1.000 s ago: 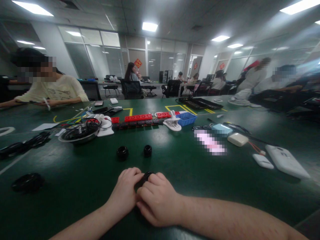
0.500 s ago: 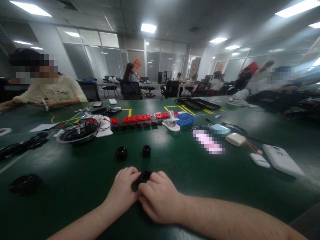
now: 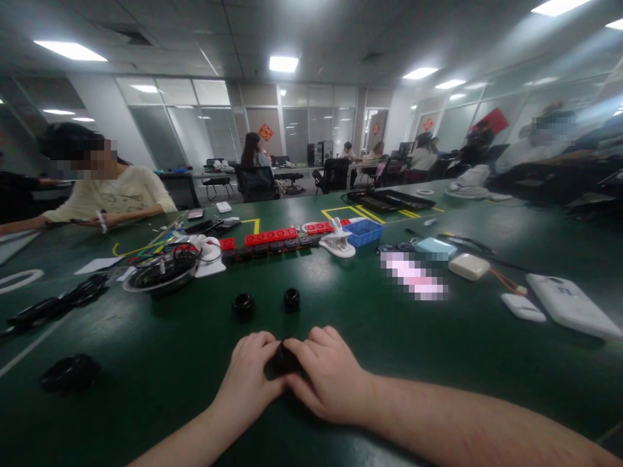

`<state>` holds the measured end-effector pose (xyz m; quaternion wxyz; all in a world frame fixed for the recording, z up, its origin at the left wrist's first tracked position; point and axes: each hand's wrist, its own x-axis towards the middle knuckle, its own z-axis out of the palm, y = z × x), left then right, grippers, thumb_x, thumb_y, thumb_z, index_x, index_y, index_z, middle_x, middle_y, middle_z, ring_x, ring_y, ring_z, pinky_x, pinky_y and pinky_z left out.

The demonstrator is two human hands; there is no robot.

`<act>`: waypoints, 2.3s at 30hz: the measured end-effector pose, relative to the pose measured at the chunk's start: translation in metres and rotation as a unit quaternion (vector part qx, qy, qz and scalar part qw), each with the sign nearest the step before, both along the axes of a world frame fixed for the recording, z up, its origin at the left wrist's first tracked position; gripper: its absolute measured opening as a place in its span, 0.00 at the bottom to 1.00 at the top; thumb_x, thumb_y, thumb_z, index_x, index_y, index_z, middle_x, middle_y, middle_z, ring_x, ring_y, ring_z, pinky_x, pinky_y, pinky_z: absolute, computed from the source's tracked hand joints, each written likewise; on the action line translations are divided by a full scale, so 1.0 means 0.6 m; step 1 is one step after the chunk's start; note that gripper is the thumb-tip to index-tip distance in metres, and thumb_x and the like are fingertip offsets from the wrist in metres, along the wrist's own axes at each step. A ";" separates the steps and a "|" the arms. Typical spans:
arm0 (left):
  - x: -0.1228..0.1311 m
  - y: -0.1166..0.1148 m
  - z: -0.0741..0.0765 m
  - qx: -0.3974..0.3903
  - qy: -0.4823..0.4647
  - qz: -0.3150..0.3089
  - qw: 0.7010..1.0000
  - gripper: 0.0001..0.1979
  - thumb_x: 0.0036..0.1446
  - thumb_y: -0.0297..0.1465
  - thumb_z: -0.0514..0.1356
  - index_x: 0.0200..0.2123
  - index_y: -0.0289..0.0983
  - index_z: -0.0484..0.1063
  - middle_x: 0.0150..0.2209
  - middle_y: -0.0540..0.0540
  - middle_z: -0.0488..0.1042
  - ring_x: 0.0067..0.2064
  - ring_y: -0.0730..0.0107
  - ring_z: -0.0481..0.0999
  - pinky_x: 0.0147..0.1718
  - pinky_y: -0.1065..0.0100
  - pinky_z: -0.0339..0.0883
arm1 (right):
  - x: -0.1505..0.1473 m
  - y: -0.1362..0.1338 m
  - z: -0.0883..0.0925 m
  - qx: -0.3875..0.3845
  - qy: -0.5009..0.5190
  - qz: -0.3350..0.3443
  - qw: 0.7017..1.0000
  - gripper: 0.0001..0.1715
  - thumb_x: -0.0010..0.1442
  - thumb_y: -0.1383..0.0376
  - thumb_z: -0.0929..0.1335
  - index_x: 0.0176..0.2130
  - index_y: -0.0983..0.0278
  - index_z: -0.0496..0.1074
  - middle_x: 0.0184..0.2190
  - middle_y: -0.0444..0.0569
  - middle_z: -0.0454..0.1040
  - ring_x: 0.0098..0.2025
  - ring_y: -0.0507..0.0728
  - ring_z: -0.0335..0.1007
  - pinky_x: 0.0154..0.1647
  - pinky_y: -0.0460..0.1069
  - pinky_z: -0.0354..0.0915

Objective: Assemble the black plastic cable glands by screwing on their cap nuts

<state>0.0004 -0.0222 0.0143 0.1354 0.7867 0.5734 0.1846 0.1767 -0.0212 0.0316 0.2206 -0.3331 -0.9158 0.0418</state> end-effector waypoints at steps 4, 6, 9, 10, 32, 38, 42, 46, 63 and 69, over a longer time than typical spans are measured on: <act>-0.001 0.000 -0.002 0.028 0.006 0.000 1.000 0.09 0.42 0.34 0.61 0.30 0.39 0.70 0.33 0.49 0.67 0.38 0.60 0.64 0.39 0.59 0.58 | 0.000 0.005 -0.001 -0.008 -0.002 -0.009 1.000 0.21 0.56 0.59 0.61 0.47 0.66 0.62 0.33 0.50 0.69 0.34 0.57 0.57 0.35 0.52 0.51; 0.000 -0.001 0.000 0.029 0.009 -0.004 1.000 0.08 0.42 0.34 0.60 0.29 0.39 0.70 0.33 0.49 0.67 0.38 0.61 0.64 0.39 0.58 0.58 | 0.001 0.009 0.000 -0.010 0.000 -0.017 1.000 0.22 0.56 0.58 0.62 0.47 0.67 0.62 0.33 0.50 0.70 0.35 0.57 0.57 0.36 0.52 0.51; 0.002 -0.004 0.003 0.033 0.014 -0.010 0.999 0.08 0.43 0.35 0.60 0.29 0.39 0.70 0.33 0.48 0.66 0.38 0.61 0.64 0.43 0.55 0.56 | 0.001 0.013 0.001 -0.017 0.008 -0.017 1.000 0.22 0.56 0.57 0.63 0.46 0.67 0.63 0.34 0.50 0.70 0.35 0.58 0.57 0.36 0.52 0.51; 0.002 -0.005 0.003 0.037 0.014 -0.011 0.999 0.09 0.43 0.35 0.60 0.29 0.39 0.69 0.33 0.48 0.66 0.38 0.61 0.64 0.45 0.54 0.55 | 0.001 0.014 0.000 -0.019 0.010 -0.017 1.000 0.22 0.56 0.57 0.63 0.46 0.68 0.63 0.34 0.50 0.70 0.35 0.58 0.58 0.36 0.52 0.51; -0.001 -0.003 -0.004 0.011 0.018 -0.016 1.000 0.09 0.44 0.35 0.60 0.30 0.38 0.70 0.36 0.47 0.67 0.41 0.58 0.64 0.42 0.56 0.59 | -0.004 0.024 -0.010 -0.005 0.033 -0.006 0.999 0.26 0.52 0.51 0.65 0.43 0.68 0.65 0.34 0.50 0.68 0.36 0.57 0.58 0.36 0.51 0.54; 0.001 -0.006 -0.002 0.020 0.012 -0.010 1.000 0.08 0.44 0.33 0.60 0.30 0.38 0.70 0.36 0.47 0.67 0.41 0.59 0.64 0.41 0.57 0.59 | -0.003 0.022 -0.010 -0.019 0.048 -0.007 0.999 0.24 0.51 0.55 0.66 0.43 0.68 0.66 0.35 0.50 0.68 0.37 0.57 0.58 0.37 0.51 0.56; 0.000 -0.003 -0.006 0.030 0.015 -0.019 0.999 0.07 0.42 0.32 0.60 0.29 0.38 0.69 0.34 0.48 0.66 0.38 0.60 0.64 0.39 0.58 0.60 | -0.002 0.023 -0.010 -0.032 0.046 -0.011 0.998 0.23 0.51 0.56 0.66 0.42 0.68 0.67 0.35 0.51 0.68 0.38 0.58 0.58 0.38 0.52 0.57; 0.000 -0.001 -0.009 0.029 0.011 -0.025 0.999 0.06 0.42 0.31 0.59 0.29 0.39 0.69 0.33 0.48 0.66 0.38 0.61 0.64 0.38 0.58 0.60 | -0.002 0.023 -0.008 -0.046 0.058 -0.005 0.997 0.21 0.51 0.58 0.66 0.43 0.68 0.68 0.35 0.52 0.68 0.39 0.58 0.58 0.40 0.53 0.57; -0.001 0.003 -0.003 -0.029 -0.032 -0.046 0.998 0.09 0.43 0.29 0.59 0.32 0.38 0.68 0.38 0.47 0.65 0.43 0.60 0.63 0.42 0.60 0.60 | -0.001 0.024 -0.001 -0.068 0.048 -0.004 0.997 0.21 0.50 0.59 0.67 0.43 0.69 0.68 0.33 0.50 0.66 0.37 0.57 0.57 0.39 0.52 0.58; 0.004 0.002 0.002 -0.042 -0.030 -0.035 0.998 0.06 0.43 0.29 0.57 0.29 0.38 0.68 0.34 0.48 0.65 0.38 0.62 0.64 0.36 0.63 0.61 | -0.004 0.019 0.001 -0.065 0.047 -0.011 0.997 0.20 0.50 0.60 0.66 0.43 0.68 0.68 0.33 0.50 0.66 0.37 0.57 0.56 0.39 0.51 0.58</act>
